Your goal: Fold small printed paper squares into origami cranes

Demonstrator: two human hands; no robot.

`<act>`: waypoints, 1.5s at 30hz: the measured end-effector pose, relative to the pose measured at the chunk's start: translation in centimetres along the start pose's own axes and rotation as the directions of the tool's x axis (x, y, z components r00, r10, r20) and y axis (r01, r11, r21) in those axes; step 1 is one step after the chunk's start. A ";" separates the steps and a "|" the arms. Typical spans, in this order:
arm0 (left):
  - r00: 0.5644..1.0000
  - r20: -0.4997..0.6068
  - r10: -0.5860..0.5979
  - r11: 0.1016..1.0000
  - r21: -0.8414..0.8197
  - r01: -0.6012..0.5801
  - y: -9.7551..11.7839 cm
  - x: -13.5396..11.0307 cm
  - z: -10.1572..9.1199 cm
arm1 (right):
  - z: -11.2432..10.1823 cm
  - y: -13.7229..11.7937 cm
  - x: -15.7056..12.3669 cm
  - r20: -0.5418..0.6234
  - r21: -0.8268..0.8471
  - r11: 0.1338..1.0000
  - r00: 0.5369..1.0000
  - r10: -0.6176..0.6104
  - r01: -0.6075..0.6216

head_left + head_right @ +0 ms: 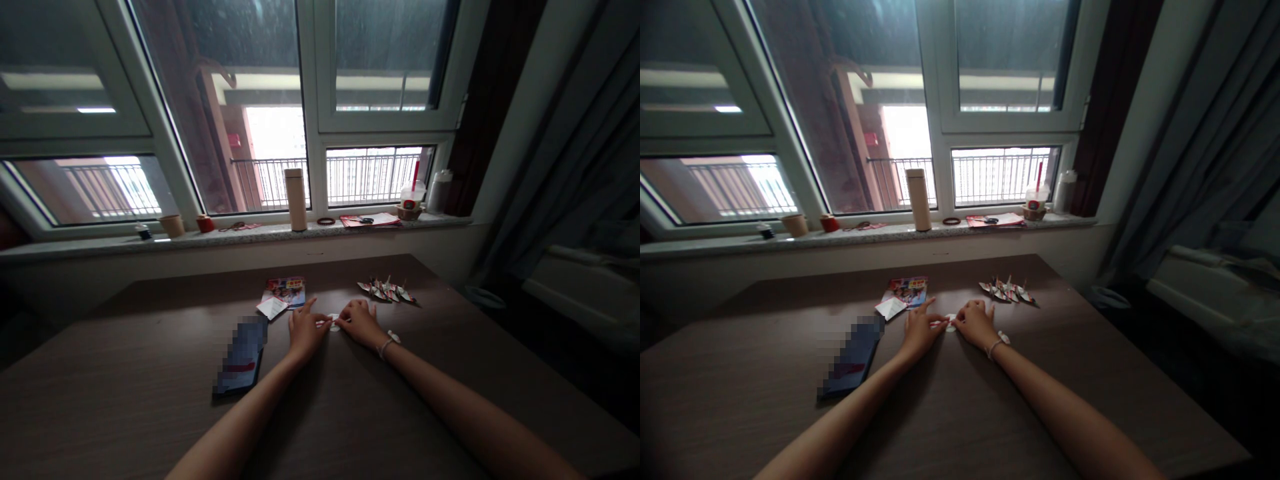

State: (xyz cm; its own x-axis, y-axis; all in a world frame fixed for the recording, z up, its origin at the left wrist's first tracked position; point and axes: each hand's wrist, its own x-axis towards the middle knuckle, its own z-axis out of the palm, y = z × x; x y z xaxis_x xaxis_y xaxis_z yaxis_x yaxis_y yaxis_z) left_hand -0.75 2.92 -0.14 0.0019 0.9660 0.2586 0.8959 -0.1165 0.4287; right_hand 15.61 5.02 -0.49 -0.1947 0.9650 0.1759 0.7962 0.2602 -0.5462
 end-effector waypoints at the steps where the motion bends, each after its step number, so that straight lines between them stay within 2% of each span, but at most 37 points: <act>1: 1.000 -0.001 0.003 1.000 0.002 -0.003 0.0 0.0 0.0 | 0.0 -0.1 0.0 -0.004 -0.004 1.000 1.000 -0.001 0.001; 13: 1.000 -0.016 0.016 1.000 0.018 -0.016 0.4 -0.3 -0.1 | -0.1 -0.5 -0.1 -0.017 -0.036 0.999 1.000 0.013 -0.014; 21: 0.999 0.035 0.004 1.000 0.008 -0.005 0.1 0.0 -0.4 | 0.0 -0.5 -0.2 -0.027 -0.077 0.997 0.999 -0.018 0.016; 39: 0.997 0.075 -0.023 1.000 -0.017 0.024 -0.3 0.6 -0.3 | 0.0 -0.3 -0.2 -0.032 -0.026 1.000 0.999 -0.017 0.016; 45: 0.997 0.067 -0.029 0.999 -0.027 0.031 -0.5 0.7 -0.1 | 0.5 0.3 -0.3 -0.048 -0.004 1.000 0.999 -0.023 0.023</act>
State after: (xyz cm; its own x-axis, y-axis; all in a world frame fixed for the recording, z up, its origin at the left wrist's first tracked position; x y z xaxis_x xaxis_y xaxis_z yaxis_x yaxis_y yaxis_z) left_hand -1.25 3.63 -0.13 0.0059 0.9823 0.1873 0.8834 -0.0929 0.4593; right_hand 15.60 4.83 -1.15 -0.1854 0.9560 0.2273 0.7938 0.2820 -0.5388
